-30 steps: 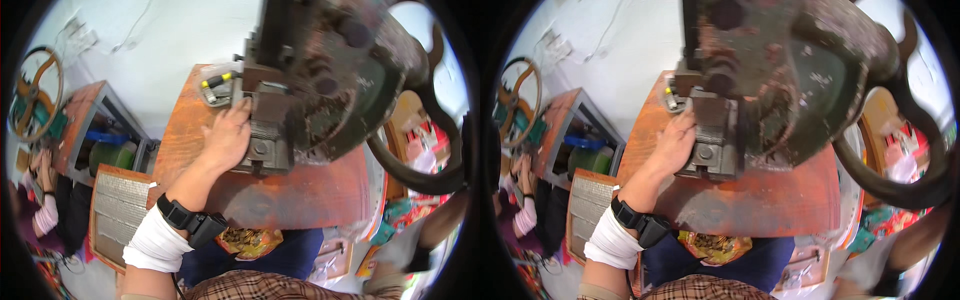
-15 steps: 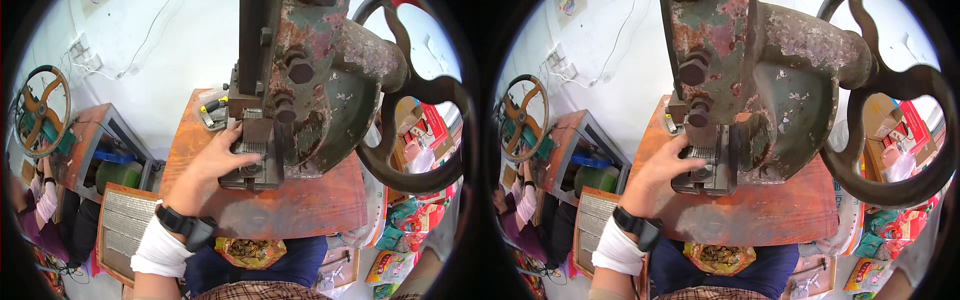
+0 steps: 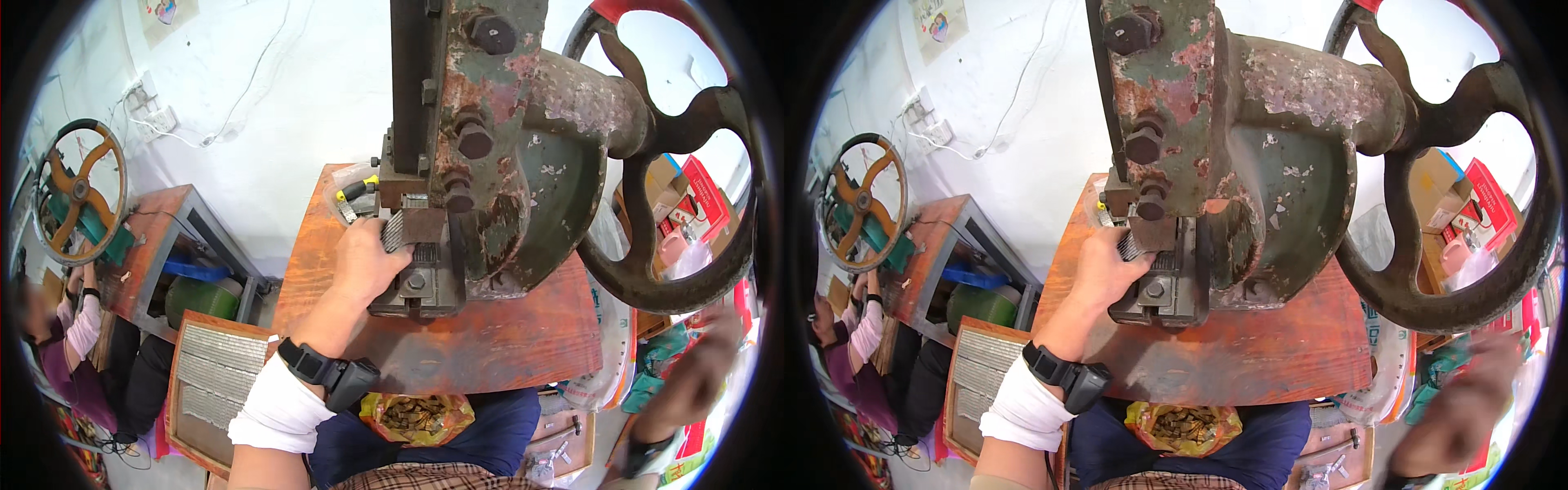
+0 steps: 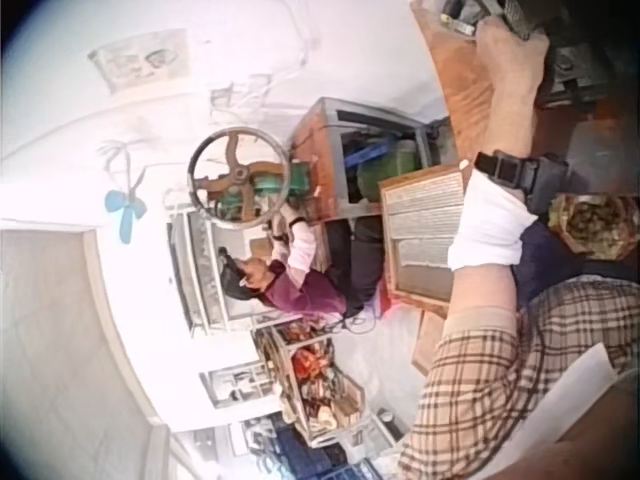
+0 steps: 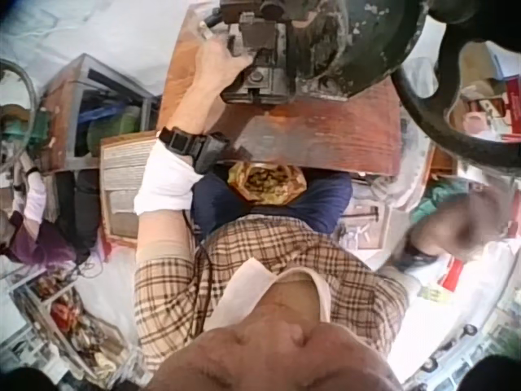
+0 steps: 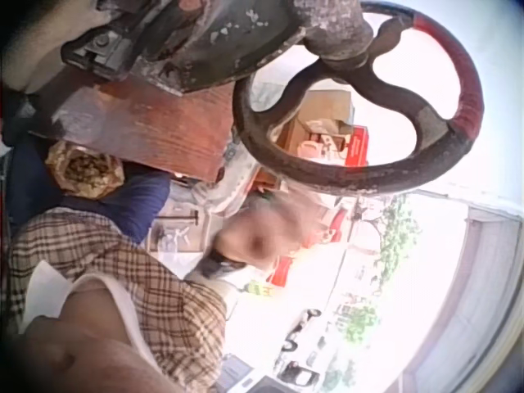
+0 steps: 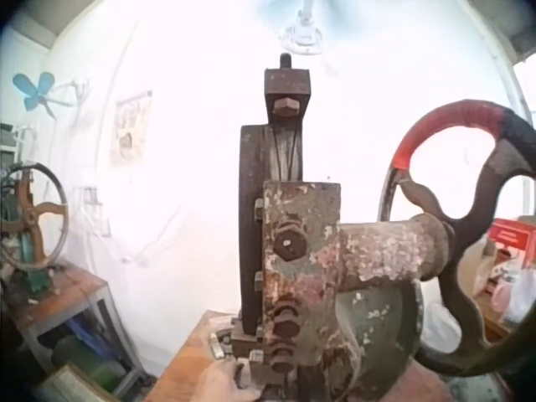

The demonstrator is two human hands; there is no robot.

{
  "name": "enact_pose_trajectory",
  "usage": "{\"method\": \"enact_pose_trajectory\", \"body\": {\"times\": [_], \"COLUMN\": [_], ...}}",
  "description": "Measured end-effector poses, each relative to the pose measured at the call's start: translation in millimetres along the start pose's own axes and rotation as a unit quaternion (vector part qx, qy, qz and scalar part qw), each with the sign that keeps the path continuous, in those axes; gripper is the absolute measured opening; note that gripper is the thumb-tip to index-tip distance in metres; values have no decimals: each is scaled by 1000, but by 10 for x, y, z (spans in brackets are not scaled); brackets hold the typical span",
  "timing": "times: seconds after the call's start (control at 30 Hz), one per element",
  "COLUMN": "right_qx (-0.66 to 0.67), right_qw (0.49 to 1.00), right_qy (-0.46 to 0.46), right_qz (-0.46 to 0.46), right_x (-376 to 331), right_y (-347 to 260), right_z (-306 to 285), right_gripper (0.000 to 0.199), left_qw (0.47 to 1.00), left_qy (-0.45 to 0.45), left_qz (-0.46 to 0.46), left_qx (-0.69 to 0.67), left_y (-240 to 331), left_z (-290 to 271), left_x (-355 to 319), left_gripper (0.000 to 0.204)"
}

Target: Operating a manual hand press to process small metal components from strips.

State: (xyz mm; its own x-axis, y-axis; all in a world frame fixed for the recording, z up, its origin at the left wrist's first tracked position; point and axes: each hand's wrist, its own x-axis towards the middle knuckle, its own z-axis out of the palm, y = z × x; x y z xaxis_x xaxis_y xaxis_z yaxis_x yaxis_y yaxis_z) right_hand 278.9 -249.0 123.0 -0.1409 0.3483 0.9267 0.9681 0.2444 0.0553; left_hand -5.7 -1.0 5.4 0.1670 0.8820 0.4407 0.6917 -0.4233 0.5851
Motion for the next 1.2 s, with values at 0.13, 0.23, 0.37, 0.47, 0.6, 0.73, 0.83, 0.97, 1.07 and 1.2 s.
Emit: {"method": "enact_pose_trajectory", "body": {"times": [0.13,0.23,0.37,0.47,0.6,0.73,0.83,0.97,1.07,1.2], "right_qx": [129,183,261,252,186,151,96,103,128,223], "right_qw": [968,921,907,911,890,886,904,914,915,907], "right_qy": [-150,-193,-290,-327,-413,-431,-416,-393,-379,-333], "right_qz": [154,285,160,-18,-61,-76,-21,21,58,129], "right_x": [-802,-1349,-1405,-1226,-1052,-1035,-1076,-1138,-1201,-1408], "right_y": [-181,-278,-542,-913,-1310,-1321,-1179,-1119,-1087,-908], "right_z": [404,610,919,1294,1690,1810,1791,1766,1776,1751], "right_gripper": [19,20,18,44,75,79,78,80,81,78], "left_qw": [969,969,989,992,993,992,989,990,986,979], "left_qy": [-49,-30,-52,-62,-77,-86,-102,-117,-116,-85], "left_qz": [-132,-152,-44,112,88,-21,-34,70,93,115], "left_qx": [-205,-194,-132,8,-9,-85,-105,-21,74,143], "left_y": [-100,-418,-352,-219,-142,-131,-79,-127,24,226], "left_z": [-339,-590,-346,-41,-12,-34,-67,-55,-88,179], "left_x": [-331,-897,-1379,-1483,-1464,-1518,-1503,-1478,-1427,-1403], "left_gripper": [45,48,48,53,63,74,75,66,62,58]}}
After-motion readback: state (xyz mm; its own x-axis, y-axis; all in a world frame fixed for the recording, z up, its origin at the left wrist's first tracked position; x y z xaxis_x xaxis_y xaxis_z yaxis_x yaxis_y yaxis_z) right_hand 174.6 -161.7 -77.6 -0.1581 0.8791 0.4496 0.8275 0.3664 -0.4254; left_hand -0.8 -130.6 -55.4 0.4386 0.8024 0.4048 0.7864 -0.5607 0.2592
